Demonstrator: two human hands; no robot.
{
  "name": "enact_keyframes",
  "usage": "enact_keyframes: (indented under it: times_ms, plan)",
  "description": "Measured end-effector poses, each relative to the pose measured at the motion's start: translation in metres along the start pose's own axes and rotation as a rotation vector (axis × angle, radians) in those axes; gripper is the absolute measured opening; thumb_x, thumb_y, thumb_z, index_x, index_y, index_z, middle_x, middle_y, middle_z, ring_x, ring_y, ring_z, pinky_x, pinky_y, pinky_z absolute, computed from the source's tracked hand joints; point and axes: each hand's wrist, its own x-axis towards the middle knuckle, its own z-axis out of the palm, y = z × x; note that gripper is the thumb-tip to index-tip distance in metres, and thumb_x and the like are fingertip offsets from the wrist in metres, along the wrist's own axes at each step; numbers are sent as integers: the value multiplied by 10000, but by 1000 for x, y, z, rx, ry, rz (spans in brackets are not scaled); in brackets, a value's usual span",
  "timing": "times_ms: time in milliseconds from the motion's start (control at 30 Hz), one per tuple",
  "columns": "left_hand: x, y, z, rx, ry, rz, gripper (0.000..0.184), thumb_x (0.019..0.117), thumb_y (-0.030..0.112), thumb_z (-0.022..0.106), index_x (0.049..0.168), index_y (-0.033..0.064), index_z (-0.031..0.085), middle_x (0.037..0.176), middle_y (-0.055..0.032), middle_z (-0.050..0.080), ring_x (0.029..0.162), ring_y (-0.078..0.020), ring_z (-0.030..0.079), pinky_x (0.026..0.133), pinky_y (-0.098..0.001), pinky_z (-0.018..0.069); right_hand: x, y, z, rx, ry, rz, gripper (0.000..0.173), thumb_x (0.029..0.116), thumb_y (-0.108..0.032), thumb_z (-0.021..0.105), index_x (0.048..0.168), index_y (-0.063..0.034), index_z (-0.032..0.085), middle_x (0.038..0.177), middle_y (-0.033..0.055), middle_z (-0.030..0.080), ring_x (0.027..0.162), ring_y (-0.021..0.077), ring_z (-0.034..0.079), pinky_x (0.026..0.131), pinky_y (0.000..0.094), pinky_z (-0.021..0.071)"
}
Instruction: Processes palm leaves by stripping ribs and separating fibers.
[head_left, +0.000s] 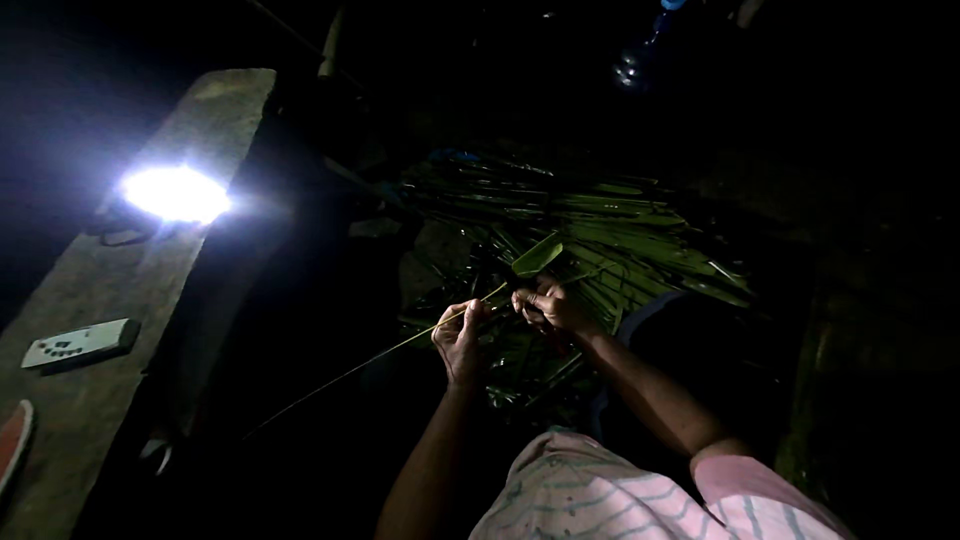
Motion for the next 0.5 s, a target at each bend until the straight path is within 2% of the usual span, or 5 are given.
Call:
enact_keyframes:
  times_ms: [133,233,333,433,500]
  plan:
    - [-3,5,-15,21,-13,12,118,971,34,601,909,-31,678,765,-94,729,699,-178,721,720,-330,628,-4,1,-1,7,24,66,141,1042,-55,509,965,-16,620,736,32,641,461,28,448,442,172,401]
    - [-4,15,-29,31,77,-19,138,974,7,555,884,-6,660,718,-60,705,654,-159,699,692,-327,625,-2,-1,-7,61,154,79,130,1033,-25,479,1078,-30,601,738,25,605,456,25,429,422,163,382]
    - [-6,33,-47,62,183,-51,148,997,-7,507,897,19,612,711,-21,689,645,-142,693,687,-335,633,4,-12,-37,43,264,38,309,1071,-85,423,1355,-82,543,747,-15,565,455,13,405,413,155,375]
    - [-11,37,-53,150,166,34,124,976,-37,530,915,15,624,756,-3,706,679,-127,705,707,-320,638,2,-23,-60,-64,280,49,326,1078,-107,420,1383,-109,533,731,-19,543,453,17,391,410,161,366]
    - [-13,29,-49,190,115,148,81,957,-55,592,952,-13,661,824,-14,738,739,-114,718,728,-287,627,-5,-25,-53,-123,160,115,326,1054,-93,463,1373,-101,531,713,-8,561,458,23,411,415,169,375]
